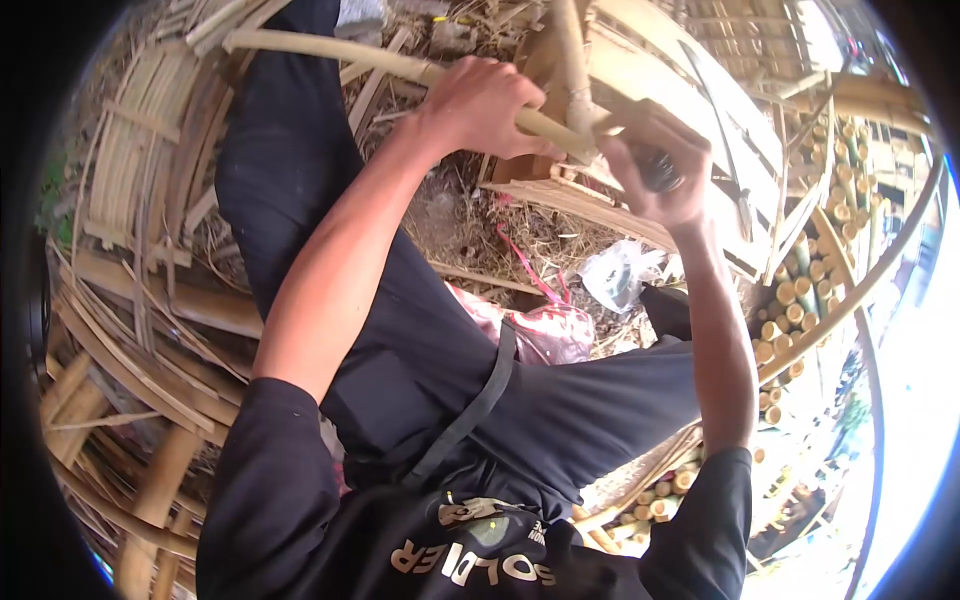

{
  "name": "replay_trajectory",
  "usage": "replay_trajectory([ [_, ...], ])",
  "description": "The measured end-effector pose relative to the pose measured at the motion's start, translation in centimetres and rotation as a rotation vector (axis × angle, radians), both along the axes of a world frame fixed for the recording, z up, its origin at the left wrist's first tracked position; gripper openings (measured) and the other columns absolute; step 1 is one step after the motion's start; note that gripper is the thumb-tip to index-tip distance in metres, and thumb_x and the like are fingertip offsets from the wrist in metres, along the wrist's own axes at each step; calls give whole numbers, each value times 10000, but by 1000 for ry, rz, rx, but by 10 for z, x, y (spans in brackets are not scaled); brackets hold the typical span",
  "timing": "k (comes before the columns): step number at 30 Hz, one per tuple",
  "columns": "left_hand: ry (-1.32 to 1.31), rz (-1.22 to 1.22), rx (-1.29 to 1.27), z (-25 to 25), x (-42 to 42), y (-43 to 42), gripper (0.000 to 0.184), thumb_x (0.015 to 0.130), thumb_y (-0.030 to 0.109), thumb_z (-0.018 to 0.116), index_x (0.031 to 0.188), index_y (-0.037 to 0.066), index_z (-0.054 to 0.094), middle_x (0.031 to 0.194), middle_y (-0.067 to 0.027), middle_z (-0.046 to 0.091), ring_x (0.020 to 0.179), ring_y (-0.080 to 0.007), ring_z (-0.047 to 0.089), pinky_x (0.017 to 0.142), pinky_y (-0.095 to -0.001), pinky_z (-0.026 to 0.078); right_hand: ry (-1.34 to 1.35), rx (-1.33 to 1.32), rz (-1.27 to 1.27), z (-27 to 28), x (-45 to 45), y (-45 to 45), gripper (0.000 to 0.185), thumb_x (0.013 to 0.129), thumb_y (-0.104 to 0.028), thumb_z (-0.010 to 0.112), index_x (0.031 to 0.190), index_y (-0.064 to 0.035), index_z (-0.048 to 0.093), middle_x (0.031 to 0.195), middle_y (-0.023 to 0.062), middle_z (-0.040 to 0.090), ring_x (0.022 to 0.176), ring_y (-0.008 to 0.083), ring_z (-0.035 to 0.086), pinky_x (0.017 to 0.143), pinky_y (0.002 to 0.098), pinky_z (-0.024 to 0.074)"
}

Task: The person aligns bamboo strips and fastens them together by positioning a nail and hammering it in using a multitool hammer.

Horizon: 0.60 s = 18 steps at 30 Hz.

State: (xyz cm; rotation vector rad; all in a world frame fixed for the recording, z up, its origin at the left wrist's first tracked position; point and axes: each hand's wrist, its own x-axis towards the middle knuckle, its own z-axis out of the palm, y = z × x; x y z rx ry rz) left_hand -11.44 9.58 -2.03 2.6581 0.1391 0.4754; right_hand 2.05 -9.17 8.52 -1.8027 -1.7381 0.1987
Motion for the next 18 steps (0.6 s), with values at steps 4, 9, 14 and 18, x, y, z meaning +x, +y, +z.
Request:
replay_trajectory([
  [4, 20, -18, -54, 5, -4, 1, 496, 735, 594, 757, 653, 107, 716, 599, -67, 685, 553, -251, 697, 577, -401, 573, 96, 112, -124, -26, 4, 24, 427, 1004, -237, 608, 643, -9, 582, 551, 68, 583, 487, 111, 516, 477, 279, 392],
  [9, -53, 24, -52, 2, -8, 0, 430, 706, 529, 766, 653, 106, 714, 570, -98, 652, 604, -290, 702, 609, -424, 568, 263, -3, -608, -19, -12, 63, 514, 858, -397, 806, 528, -107, 539, 493, -47, 499, 457, 46, 408, 470, 267, 299],
  [14, 2, 30, -98, 6, -10, 1, 435, 712, 532, 752, 643, 106, 706, 610, -103, 670, 635, -295, 709, 623, -418, 564, 43, 96, -468, -36, -38, 68, 385, 875, -335, 793, 618, -99, 630, 519, -18, 574, 473, 41, 508, 478, 238, 383],
  [18, -149, 3, -255, -1, -14, 2, 415, 694, 506, 749, 635, 98, 706, 616, -114, 672, 633, -302, 706, 623, -414, 562, -114, 5, -280, -39, -32, 73, 268, 857, -212, 761, 662, -48, 678, 600, 40, 682, 550, 121, 669, 545, 255, 523],
])
